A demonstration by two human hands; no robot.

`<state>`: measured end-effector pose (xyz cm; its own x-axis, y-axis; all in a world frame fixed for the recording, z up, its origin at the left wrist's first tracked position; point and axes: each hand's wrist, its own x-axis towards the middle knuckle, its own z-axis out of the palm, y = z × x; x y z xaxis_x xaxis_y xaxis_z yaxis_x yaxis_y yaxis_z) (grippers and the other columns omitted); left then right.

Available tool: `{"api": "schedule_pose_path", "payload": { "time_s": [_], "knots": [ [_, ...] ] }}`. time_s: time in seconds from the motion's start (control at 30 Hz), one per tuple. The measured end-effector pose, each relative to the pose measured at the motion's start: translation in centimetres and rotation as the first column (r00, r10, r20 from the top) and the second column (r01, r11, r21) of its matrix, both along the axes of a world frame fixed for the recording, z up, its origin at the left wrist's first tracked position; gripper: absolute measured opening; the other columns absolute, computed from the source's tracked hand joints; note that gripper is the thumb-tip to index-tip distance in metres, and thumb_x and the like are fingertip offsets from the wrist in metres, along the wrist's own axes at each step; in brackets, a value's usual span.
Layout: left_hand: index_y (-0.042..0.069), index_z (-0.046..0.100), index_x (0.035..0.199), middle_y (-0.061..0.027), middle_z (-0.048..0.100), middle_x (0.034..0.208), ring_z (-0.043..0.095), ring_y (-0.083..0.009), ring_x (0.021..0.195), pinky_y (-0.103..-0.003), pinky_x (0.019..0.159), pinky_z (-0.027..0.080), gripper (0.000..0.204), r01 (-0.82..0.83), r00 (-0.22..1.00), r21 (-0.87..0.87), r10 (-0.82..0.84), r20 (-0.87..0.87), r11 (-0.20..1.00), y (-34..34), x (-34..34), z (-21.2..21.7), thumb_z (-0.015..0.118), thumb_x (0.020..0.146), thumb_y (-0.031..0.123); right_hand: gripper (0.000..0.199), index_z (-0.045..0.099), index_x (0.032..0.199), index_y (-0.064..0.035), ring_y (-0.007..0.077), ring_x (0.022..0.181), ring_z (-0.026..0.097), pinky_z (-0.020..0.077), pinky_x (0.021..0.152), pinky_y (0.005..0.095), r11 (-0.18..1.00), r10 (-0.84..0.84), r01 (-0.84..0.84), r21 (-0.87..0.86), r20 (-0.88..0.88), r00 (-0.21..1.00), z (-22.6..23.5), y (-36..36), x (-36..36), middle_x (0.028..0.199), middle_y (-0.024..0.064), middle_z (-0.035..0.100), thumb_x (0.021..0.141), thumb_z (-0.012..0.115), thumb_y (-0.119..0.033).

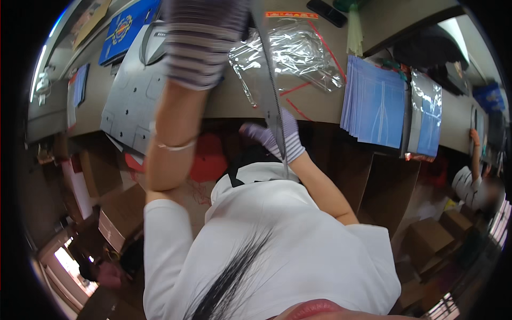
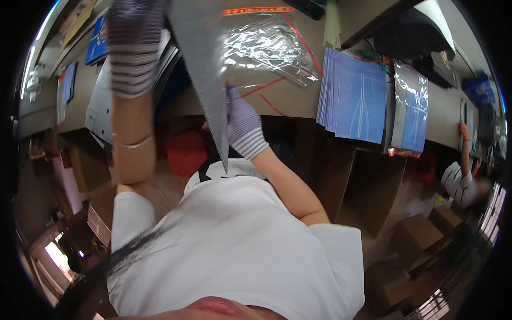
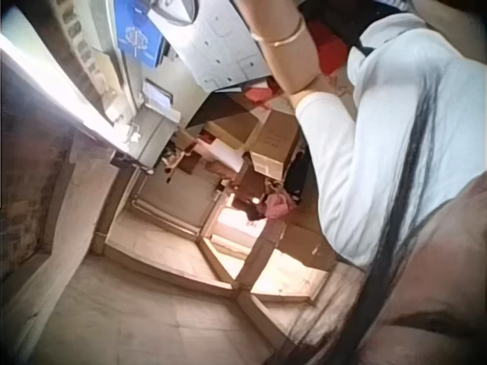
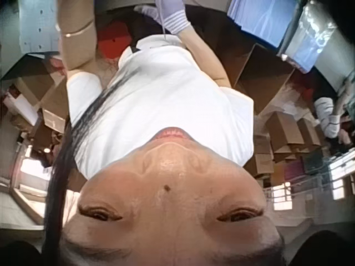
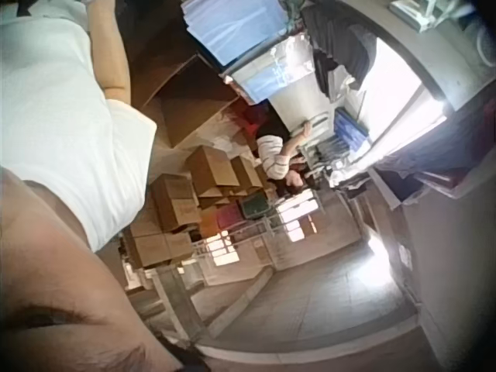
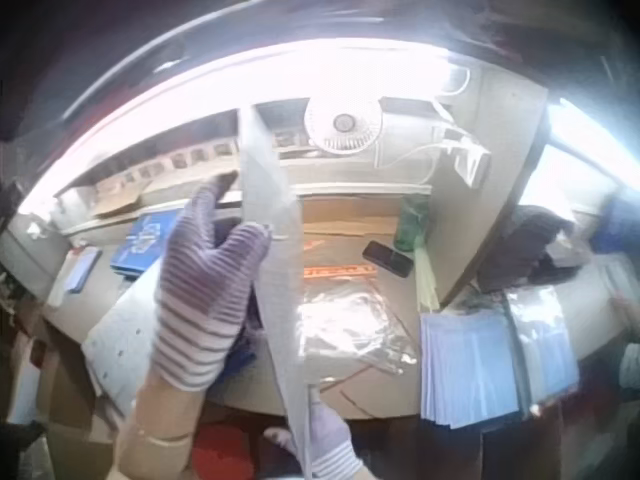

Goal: Packaging folded shirts into plastic bags at a manufacturing facility.

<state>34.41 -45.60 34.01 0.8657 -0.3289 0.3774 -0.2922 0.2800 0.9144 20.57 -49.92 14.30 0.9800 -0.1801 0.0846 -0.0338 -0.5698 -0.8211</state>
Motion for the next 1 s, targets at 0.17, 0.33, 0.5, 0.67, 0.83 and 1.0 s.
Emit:
{"api": "schedule_pose_path", "payload": {
  "time_s": [0.17,0.33,0.5,0.67,0.83,1.0],
  "knots": [
    [-0.007,0.044,0.114,-0.0093,0.059,0.078,0.058,-0.0124,0.070,-0.022,0.058,0.048,0.033,0.630,0.772,-0.280,-0.544,0.329,0.724,-4.5,1.6,-7.3,0.046,0.089,0.014,0.024,0.055,0.108,-0.0094,0.0252,0.047,0.053,0.0416,0.043,0.0336,0.824,-0.454,0.522,-0.219,0.297,0.840,-6.1,-9.7,-6.0,0.062,0.0110,0.056,0.086,0.050,-0.016],
    [0.004,0.059,0.098,-0.0137,0.063,0.090,0.059,-0.0298,0.086,-0.037,0.075,0.047,0.049,-0.174,0.971,0.774,-0.024,0.236,0.609,-6.2,13.6,-25.4,0.062,0.069,0.043,0.025,0.055,0.098,0.0030,0.0140,0.056,0.053,0.0424,0.050,0.0253,0.678,-0.734,0.735,0.000,0.065,0.676,-4.2,-13.2,-20.0,0.077,0.0069,0.058,0.089,0.048,-0.020],
    [0.008,0.056,0.109,-0.0122,0.059,0.109,0.056,-0.0249,0.101,-0.039,0.087,0.044,0.060,-0.124,0.976,0.989,0.168,0.136,-0.082,-8.4,18.4,-35.0,0.068,0.062,0.045,0.029,0.050,0.103,0.0076,0.0181,0.073,0.056,0.0496,0.051,0.0257,0.472,-0.843,0.861,0.188,-0.190,0.503,-3.3,-10.6,-28.5,0.097,0.0127,0.056,0.089,0.048,-0.017],
    [0.006,0.065,0.087,-0.0095,0.061,0.095,0.059,-0.0200,0.084,-0.027,0.075,0.047,0.017,-0.139,0.979,0.490,0.044,0.200,0.861,-6.4,18.5,-30.9,0.058,0.072,0.003,0.035,0.053,0.102,0.0099,0.0217,0.091,0.055,0.0431,0.081,0.0308,0.503,-0.864,0.858,-0.105,-0.024,0.503,-2.9,-12.4,-28.5,0.105,0.0153,0.058,0.086,0.055,-0.021],
    [0.010,0.061,0.085,-0.0078,0.059,0.093,0.057,-0.0211,0.090,-0.032,0.080,0.045,0.029,0.163,0.867,0.406,-0.327,0.376,0.899,-0.1,8.0,-23.2,0.059,0.062,-0.007,0.033,0.051,0.106,0.0078,0.0221,0.086,0.053,0.0427,0.081,0.0328,0.554,-0.817,0.831,-0.046,-0.223,0.532,-3.5,-14.6,-28.0,0.104,0.0134,0.055,0.087,0.053,-0.018],
    [0.017,0.060,0.087,0.0019,0.052,0.114,0.039,-0.0208,0.120,-0.051,0.102,0.021,0.031,-0.086,0.616,0.968,-0.751,0.238,0.237,6.0,3.0,-31.1,0.059,0.061,0.001,0.030,0.056,0.099,0.0083,0.0215,0.087,0.056,0.0447,0.081,0.0316,0.629,-0.776,0.775,-0.057,-0.107,0.621,-5.1,-17.0,-26.2,0.101,0.0140,0.059,0.086,0.054,-0.018]
  ]
}}
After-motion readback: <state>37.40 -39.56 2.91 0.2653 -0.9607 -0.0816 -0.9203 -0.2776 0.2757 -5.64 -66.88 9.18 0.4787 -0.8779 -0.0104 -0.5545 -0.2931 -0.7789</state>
